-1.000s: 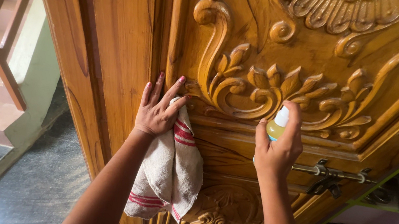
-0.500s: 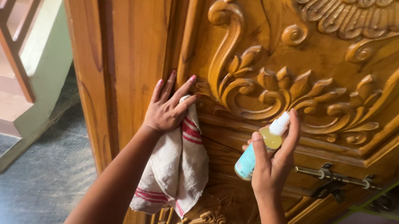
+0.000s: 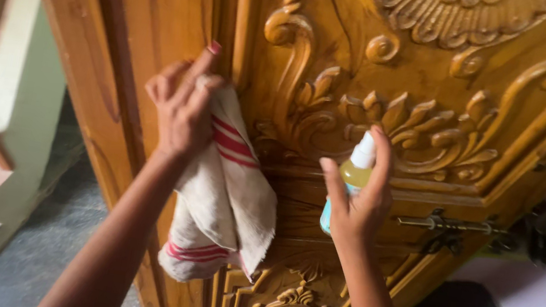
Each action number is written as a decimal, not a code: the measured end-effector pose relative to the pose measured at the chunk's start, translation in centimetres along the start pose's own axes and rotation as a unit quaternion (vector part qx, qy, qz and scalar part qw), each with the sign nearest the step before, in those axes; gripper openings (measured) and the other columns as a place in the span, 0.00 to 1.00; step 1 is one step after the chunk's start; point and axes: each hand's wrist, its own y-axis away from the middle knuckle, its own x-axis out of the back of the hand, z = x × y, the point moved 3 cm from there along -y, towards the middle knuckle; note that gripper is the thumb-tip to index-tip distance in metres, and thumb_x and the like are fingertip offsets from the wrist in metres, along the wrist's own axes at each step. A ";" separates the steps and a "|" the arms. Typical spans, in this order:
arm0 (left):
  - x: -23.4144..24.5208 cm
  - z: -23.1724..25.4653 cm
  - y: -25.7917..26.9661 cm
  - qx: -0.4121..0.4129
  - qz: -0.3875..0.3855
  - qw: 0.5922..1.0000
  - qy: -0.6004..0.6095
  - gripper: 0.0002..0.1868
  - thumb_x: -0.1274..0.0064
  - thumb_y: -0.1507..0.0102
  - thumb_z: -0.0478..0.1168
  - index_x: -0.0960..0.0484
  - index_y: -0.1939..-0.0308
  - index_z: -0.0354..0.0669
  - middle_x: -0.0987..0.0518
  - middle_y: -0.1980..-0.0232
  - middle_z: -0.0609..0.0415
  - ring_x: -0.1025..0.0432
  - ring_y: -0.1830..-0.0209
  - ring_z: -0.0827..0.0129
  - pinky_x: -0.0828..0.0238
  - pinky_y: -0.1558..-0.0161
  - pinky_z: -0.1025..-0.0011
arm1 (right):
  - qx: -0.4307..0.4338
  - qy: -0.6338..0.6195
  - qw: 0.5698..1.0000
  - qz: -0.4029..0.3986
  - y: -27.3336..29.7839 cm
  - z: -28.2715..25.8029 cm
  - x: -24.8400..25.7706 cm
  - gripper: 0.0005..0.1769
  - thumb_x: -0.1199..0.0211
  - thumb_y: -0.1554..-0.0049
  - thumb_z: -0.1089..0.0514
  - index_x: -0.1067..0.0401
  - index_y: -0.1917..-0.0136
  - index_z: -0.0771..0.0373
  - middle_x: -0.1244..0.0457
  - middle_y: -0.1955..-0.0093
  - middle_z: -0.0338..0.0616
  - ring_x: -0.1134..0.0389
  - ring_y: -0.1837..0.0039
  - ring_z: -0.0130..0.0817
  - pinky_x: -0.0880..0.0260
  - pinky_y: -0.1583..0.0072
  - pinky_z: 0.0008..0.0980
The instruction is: The person sprays a cleaning solution onto a carved wooden door and wipes the surface with a cloth. They repeatedly spray and wipe different sections of the door, including the carved details and flat panels, to clean the wood.
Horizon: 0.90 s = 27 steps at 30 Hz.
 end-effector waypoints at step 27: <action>-1.8 -2.5 2.0 0.049 0.056 0.997 0.022 0.11 0.33 0.33 0.39 0.18 0.48 0.55 0.36 0.50 0.52 0.40 0.49 0.60 0.42 0.43 0.62 | -0.030 0.028 0.999 0.001 -3.5 2.9 -1.7 0.34 0.32 0.40 0.67 0.45 0.26 0.67 0.39 0.29 0.61 0.32 0.32 0.55 0.32 0.31 0.45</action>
